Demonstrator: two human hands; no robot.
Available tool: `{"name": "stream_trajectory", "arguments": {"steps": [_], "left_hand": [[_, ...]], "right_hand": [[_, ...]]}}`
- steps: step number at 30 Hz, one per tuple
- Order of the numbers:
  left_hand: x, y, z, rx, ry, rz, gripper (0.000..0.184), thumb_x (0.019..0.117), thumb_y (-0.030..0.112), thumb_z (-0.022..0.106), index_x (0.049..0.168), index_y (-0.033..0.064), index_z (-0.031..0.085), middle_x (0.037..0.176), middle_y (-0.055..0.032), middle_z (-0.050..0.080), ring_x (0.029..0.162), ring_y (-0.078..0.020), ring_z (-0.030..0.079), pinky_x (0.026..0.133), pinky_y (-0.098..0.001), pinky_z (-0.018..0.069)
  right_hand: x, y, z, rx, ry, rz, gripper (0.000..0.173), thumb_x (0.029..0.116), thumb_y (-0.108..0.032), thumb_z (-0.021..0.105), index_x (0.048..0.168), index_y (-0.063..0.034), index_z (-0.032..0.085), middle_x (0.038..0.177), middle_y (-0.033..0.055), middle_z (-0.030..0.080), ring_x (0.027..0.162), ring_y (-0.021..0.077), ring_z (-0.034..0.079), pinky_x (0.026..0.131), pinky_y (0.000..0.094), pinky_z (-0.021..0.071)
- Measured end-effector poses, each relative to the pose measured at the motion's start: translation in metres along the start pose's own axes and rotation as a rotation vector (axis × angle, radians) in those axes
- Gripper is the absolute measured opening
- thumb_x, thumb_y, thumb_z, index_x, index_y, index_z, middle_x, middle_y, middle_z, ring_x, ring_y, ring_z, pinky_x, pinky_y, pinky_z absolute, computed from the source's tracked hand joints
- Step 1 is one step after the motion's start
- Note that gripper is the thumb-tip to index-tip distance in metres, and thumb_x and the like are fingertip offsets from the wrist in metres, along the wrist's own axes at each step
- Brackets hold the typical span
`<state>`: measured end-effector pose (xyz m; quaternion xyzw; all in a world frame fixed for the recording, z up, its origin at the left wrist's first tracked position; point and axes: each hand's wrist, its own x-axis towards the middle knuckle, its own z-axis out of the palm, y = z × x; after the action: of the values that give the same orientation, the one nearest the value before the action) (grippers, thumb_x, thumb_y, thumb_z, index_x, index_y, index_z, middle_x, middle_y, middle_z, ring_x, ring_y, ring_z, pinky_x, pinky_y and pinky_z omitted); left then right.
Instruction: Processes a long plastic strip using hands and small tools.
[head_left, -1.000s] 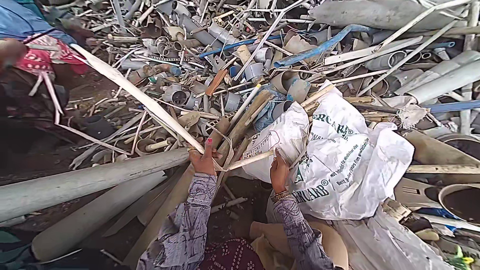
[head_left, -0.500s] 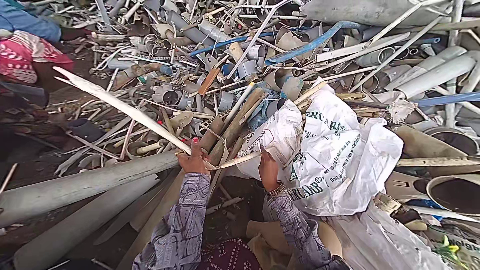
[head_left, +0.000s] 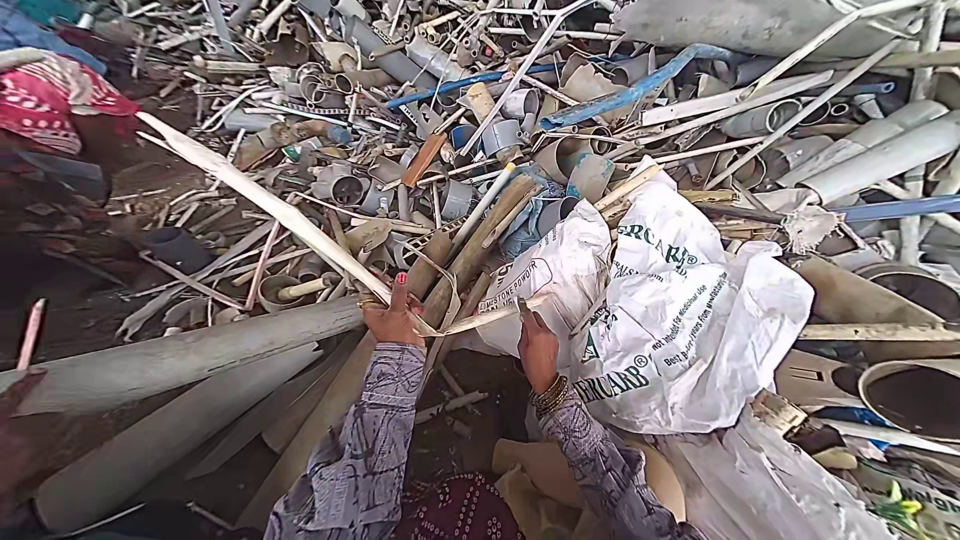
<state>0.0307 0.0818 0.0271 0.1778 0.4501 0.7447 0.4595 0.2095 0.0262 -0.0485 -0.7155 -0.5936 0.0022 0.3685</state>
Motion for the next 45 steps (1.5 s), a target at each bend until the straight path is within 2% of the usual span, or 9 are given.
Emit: {"name": "stream_trajectory", "arguments": {"steps": [3, 7, 12, 16, 21, 25, 29, 33, 45], "left_hand": [[-0.003, -0.001, -0.001, 0.012, 0.020, 0.013, 0.025, 0.1012, -0.001, 0.054, 0.122, 0.0003, 0.041, 0.078, 0.0007, 0.050, 0.049, -0.0001, 0.049, 0.048, -0.0153, 0.0479], [0.003, 0.000, 0.001, -0.044, 0.093, -0.069, 0.014, 0.1040, 0.006, 0.054, 0.113, 0.0052, 0.043, 0.073, 0.0024, 0.048, 0.048, -0.0006, 0.047, 0.048, -0.0158, 0.0470], [-0.003, -0.002, 0.001, -0.156, 0.066, -0.199, 0.009, 0.1060, 0.008, 0.050, 0.101, 0.0102, 0.043, 0.063, 0.0044, 0.049, 0.044, -0.0011, 0.050, 0.046, -0.0155, 0.0492], [-0.003, -0.001, 0.006, -0.086, 0.018, -0.125, 0.011, 0.1045, 0.004, 0.051, 0.098, 0.0093, 0.044, 0.062, 0.0051, 0.047, 0.042, -0.0008, 0.046, 0.044, -0.0153, 0.0462], [-0.004, -0.002, 0.007, -0.075, 0.049, -0.120, 0.012, 0.1035, 0.001, 0.052, 0.099, 0.0086, 0.043, 0.060, 0.0047, 0.044, 0.040, -0.0019, 0.043, 0.042, -0.0158, 0.0452], [0.002, -0.005, 0.006, -0.065, 0.042, -0.078, 0.012, 0.1026, -0.001, 0.052, 0.101, 0.0069, 0.042, 0.061, 0.0046, 0.045, 0.039, -0.0011, 0.043, 0.041, -0.0151, 0.0446], [-0.003, -0.005, 0.005, -0.059, 0.078, -0.111, 0.012, 0.1031, 0.000, 0.052, 0.098, 0.0069, 0.043, 0.059, 0.0046, 0.044, 0.039, -0.0012, 0.042, 0.041, -0.0151, 0.0440], [0.002, -0.006, 0.006, -0.058, 0.087, -0.105, 0.012, 0.1026, 0.000, 0.053, 0.099, 0.0070, 0.044, 0.060, 0.0043, 0.044, 0.040, -0.0010, 0.043, 0.041, -0.0154, 0.0449], [0.001, -0.011, 0.004, -0.064, 0.233, -0.194, 0.014, 0.1038, 0.006, 0.055, 0.098, 0.0087, 0.042, 0.060, 0.0044, 0.042, 0.042, -0.0021, 0.044, 0.045, -0.0167, 0.0468]], "right_hand": [[0.026, 0.021, -0.014, -0.099, -0.150, 0.272, 0.045, 0.1053, 0.000, 0.039, 0.148, -0.0018, 0.052, 0.122, 0.0298, 0.068, 0.102, 0.0501, 0.069, 0.089, 0.0612, 0.0511], [-0.003, 0.005, 0.005, 0.017, 0.073, -0.107, 0.043, 0.0903, 0.011, 0.051, 0.130, 0.0067, 0.066, 0.094, 0.0295, 0.072, 0.062, 0.0447, 0.069, 0.054, 0.0553, 0.0540], [0.014, 0.024, 0.000, 0.015, 0.002, 0.178, 0.042, 0.1020, 0.004, 0.043, 0.141, 0.0051, 0.057, 0.114, 0.0320, 0.070, 0.092, 0.0504, 0.071, 0.082, 0.0620, 0.0526], [-0.004, 0.008, 0.007, 0.055, 0.126, -0.140, 0.043, 0.0883, 0.012, 0.051, 0.128, 0.0085, 0.067, 0.090, 0.0285, 0.072, 0.059, 0.0417, 0.068, 0.051, 0.0527, 0.0533], [0.016, 0.022, 0.000, 0.017, 0.007, 0.195, 0.040, 0.1027, 0.003, 0.043, 0.139, 0.0077, 0.058, 0.114, 0.0322, 0.070, 0.093, 0.0512, 0.070, 0.083, 0.0622, 0.0525], [-0.009, 0.010, 0.017, 0.119, 0.162, -0.134, 0.040, 0.0894, 0.010, 0.052, 0.127, 0.0110, 0.066, 0.091, 0.0281, 0.072, 0.061, 0.0390, 0.069, 0.054, 0.0503, 0.0546], [0.009, 0.032, 0.012, 0.132, 0.114, 0.153, 0.040, 0.1002, 0.006, 0.045, 0.138, 0.0112, 0.056, 0.109, 0.0325, 0.071, 0.085, 0.0452, 0.071, 0.082, 0.0565, 0.0538], [-0.008, 0.017, 0.022, 0.130, 0.197, -0.197, 0.040, 0.0874, 0.011, 0.052, 0.124, 0.0129, 0.067, 0.090, 0.0288, 0.072, 0.061, 0.0385, 0.070, 0.055, 0.0471, 0.0556], [-0.010, 0.016, 0.051, 0.343, 0.261, 0.046, 0.041, 0.0966, 0.008, 0.045, 0.135, 0.0196, 0.053, 0.079, 0.0206, 0.066, 0.062, 0.0238, 0.061, 0.063, 0.0367, 0.0532]]}}
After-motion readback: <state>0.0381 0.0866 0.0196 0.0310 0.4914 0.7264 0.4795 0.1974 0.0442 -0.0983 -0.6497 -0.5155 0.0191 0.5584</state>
